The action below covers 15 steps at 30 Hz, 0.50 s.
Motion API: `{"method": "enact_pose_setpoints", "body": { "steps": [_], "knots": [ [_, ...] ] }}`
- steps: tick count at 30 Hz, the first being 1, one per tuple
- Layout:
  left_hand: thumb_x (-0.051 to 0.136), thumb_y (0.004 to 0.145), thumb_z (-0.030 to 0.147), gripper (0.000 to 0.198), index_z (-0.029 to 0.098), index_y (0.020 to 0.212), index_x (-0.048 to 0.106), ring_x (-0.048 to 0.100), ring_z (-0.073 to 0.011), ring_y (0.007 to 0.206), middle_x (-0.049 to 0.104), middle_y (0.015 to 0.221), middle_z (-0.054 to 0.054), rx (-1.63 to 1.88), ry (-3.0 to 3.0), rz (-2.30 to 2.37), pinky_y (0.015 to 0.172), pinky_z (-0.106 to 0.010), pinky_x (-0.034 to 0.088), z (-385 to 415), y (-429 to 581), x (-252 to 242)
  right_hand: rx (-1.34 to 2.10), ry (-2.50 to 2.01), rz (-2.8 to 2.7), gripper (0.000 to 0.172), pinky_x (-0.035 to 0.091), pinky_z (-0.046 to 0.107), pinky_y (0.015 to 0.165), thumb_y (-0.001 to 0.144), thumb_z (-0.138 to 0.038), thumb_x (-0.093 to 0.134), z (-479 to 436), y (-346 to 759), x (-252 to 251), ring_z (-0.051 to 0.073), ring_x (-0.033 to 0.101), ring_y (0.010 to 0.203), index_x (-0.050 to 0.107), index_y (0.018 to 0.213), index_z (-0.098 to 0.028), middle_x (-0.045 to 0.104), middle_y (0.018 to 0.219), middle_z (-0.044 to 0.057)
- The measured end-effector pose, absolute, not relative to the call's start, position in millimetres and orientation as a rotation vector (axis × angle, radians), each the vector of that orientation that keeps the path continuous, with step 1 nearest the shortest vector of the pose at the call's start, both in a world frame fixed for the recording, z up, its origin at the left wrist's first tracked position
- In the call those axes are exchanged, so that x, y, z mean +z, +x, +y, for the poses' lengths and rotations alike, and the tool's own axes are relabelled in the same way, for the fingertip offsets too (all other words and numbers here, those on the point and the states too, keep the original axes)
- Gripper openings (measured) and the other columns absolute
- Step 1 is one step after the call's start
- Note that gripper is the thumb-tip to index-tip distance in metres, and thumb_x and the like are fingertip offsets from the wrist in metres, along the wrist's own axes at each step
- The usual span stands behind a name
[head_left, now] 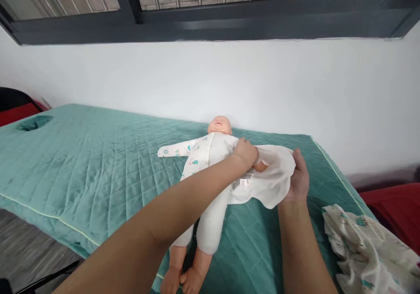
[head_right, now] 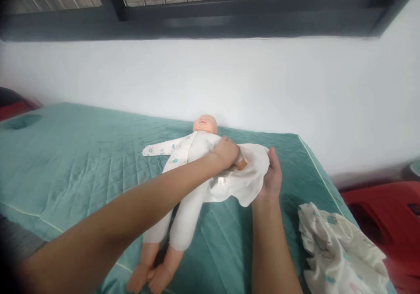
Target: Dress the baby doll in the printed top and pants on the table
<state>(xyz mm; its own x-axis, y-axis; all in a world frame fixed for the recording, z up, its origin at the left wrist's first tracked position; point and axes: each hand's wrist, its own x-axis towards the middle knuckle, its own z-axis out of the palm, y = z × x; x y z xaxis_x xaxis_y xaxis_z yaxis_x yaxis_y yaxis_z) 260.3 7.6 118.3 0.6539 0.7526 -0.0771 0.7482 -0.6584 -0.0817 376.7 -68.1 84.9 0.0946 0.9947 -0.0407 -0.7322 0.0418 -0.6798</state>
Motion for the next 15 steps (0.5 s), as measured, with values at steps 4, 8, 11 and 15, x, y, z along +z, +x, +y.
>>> {"method": "enact_pose_setpoints", "body": {
  "steps": [4,8,11,15],
  "knots": [
    [0.063,0.087,0.019,0.041,0.007,0.126,0.068,0.056,-0.0334,0.127,0.067,0.132,-0.021,0.091,-2.842,-1.363,0.107,-0.044,0.038,14.0,247.8,119.0,1.388,-0.672,-0.663,0.036,0.06,0.047,0.097,0.084,-0.056,0.07,-79.8,352.1,84.3,0.032,0.071,0.115,0.069,0.11,-0.03,0.078,0.105,0.003],
    [0.056,0.089,0.017,0.037,0.015,0.124,0.069,0.065,-0.0282,0.116,0.071,0.129,-0.014,0.044,-2.933,-1.427,0.095,-0.037,0.049,26.1,219.6,132.6,1.366,-0.735,-0.803,0.047,0.06,0.043,0.096,0.075,-0.034,0.08,-83.0,335.0,78.5,0.028,0.073,0.11,0.068,0.12,-0.033,0.076,0.119,0.0],
    [0.045,0.095,0.019,0.032,0.017,0.113,0.072,0.069,-0.0215,0.104,0.075,0.119,-0.009,-0.161,-3.046,-1.513,0.087,-0.03,0.051,36.2,195.7,144.5,1.457,-0.752,-0.924,0.052,0.06,0.036,0.091,0.072,-0.03,0.084,-83.2,320.3,74.7,0.025,0.071,0.112,0.07,0.122,-0.033,0.073,0.128,0.0],
    [0.048,0.097,0.037,0.041,0.017,0.128,0.065,0.068,-0.0194,0.11,0.073,0.127,-0.007,-0.382,-3.225,-1.683,0.09,-0.026,0.05,38.8,175.7,153.8,1.532,-0.737,-1.149,0.054,0.056,0.035,0.096,0.075,-0.028,0.084,-85.7,308.1,74.7,0.024,0.065,0.119,0.07,0.127,-0.031,0.064,0.145,0.004]
  ]
}}
